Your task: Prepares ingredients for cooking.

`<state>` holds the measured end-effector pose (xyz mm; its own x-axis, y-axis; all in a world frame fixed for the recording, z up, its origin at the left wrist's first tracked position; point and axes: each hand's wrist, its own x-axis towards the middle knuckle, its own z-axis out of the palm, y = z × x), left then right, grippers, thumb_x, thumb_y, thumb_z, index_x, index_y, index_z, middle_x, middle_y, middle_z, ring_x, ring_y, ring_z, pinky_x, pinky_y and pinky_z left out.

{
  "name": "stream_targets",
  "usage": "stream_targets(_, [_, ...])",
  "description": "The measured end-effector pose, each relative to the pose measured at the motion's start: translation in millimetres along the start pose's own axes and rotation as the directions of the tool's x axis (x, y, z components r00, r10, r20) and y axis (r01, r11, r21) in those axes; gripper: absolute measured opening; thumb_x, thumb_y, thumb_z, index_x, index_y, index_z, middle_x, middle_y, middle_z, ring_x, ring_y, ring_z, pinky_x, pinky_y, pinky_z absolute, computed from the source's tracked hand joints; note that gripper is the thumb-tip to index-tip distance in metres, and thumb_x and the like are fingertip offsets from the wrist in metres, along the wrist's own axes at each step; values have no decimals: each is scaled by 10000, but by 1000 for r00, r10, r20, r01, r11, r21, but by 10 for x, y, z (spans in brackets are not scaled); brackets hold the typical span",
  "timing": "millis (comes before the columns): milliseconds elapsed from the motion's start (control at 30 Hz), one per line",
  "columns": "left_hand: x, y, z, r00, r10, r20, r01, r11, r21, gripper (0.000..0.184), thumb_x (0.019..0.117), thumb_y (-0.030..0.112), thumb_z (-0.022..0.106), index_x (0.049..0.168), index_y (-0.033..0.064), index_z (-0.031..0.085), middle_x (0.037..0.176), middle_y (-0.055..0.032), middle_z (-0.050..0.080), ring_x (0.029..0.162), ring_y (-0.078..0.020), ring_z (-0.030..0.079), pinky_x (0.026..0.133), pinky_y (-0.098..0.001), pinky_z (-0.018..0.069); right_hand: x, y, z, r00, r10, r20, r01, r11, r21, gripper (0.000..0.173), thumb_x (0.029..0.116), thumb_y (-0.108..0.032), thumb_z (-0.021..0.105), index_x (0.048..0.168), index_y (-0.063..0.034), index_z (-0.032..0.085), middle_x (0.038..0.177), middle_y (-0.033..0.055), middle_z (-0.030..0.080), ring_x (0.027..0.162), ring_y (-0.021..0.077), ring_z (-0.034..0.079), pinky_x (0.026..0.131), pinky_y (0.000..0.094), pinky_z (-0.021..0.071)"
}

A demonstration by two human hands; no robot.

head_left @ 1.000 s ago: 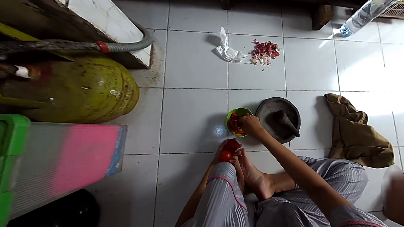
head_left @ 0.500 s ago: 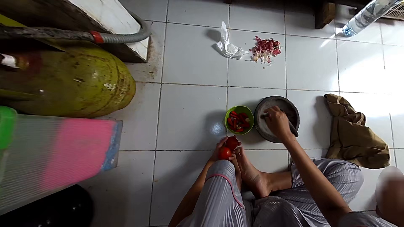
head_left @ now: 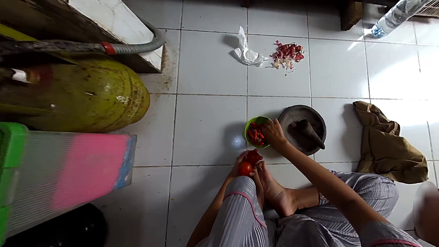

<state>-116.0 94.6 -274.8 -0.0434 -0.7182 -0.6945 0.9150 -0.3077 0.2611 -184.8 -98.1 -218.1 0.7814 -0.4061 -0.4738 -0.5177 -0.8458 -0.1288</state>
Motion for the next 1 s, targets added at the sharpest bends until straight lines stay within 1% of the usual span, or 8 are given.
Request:
stream_targets(100, [4, 3, 0, 1000, 0, -7, 0, 1000, 5, 502, 1099, 374, 148, 1221, 100, 550, 964, -76, 728, 749, -137, 721, 585, -245, 579, -67, -67, -21, 997, 54, 55, -56, 997, 46, 299, 1002, 96, 478, 1265, 135, 616, 1319, 271, 627, 1273, 402, 573, 1063, 547, 409])
stream_targets(167, [-16, 12, 10, 1000, -8, -17, 8, 1000, 7, 496, 1100, 372, 150, 1228, 101, 545, 961, -77, 725, 736, -140, 718, 573, -244, 575, -109, -87, -58, 992, 63, 112, -69, 996, 48, 297, 997, 95, 483, 1256, 120, 627, 1330, 254, 620, 1284, 392, 557, 1058, 540, 409])
stream_targets(333, [-23, 11, -2, 1000, -1, -27, 2, 999, 32, 483, 1096, 361, 156, 1192, 101, 552, 948, -76, 719, 737, -140, 713, 571, -250, 573, -122, -98, -68, 987, 77, 143, -90, 992, 86, 216, 973, 87, 531, 1101, 90, 704, 1249, 232, 664, 1238, 389, 575, 1005, 537, 432])
stream_targets(467, [-50, 18, 61, 999, -12, -50, 11, 1000, -10, 483, 1094, 385, 154, 1171, 108, 542, 918, -76, 717, 653, -126, 693, 489, -227, 540, -115, -82, -2, 988, 57, 143, -71, 993, 95, 218, 978, 38, 557, 1136, 92, 699, 1294, 243, 646, 1237, 399, 584, 1025, 557, 420])
stream_targets(567, [-63, 31, 81, 997, 7, -71, -5, 1000, 28, 479, 1106, 363, 159, 1195, 100, 549, 947, -71, 717, 731, -131, 708, 573, -244, 568, -137, -160, -74, 973, 81, 217, -99, 993, 70, 248, 996, 76, 505, 1190, 132, 649, 1321, 285, 611, 1237, 428, 574, 1012, 560, 432])
stream_targets(767, [-25, -12, -65, 998, -33, 47, 33, 999, -1, 489, 1085, 408, 177, 1165, 132, 573, 919, -69, 723, 651, -127, 693, 482, -230, 535, -235, -250, -342, 908, 129, 399, -216, 959, 181, 251, 1012, 81, 472, 1200, 135, 629, 1327, 307, 591, 1250, 454, 580, 968, 561, 500])
stream_targets(867, [-15, -16, -82, 995, -53, 85, 54, 998, -19, 500, 1079, 418, 178, 1144, 142, 589, 904, -74, 736, 642, -133, 704, 467, -233, 535, -296, -88, -382, 933, 62, 355, -175, 939, 297, 208, 1016, 38, 508, 1143, 117, 654, 1240, 296, 643, 1196, 452, 621, 968, 585, 501])
stream_targets(1000, [-1, -5, -74, 986, -80, 145, 94, 992, -88, 510, 1068, 423, 190, 1077, 133, 610, 908, -90, 727, 627, -142, 687, 453, -239, 525, -504, 387, -406, 992, 96, 84, -125, 854, 504, 144, 963, -56, 664, 1014, 60, 733, 1051, 261, 707, 1029, 445, 678, 900, 637, 528])
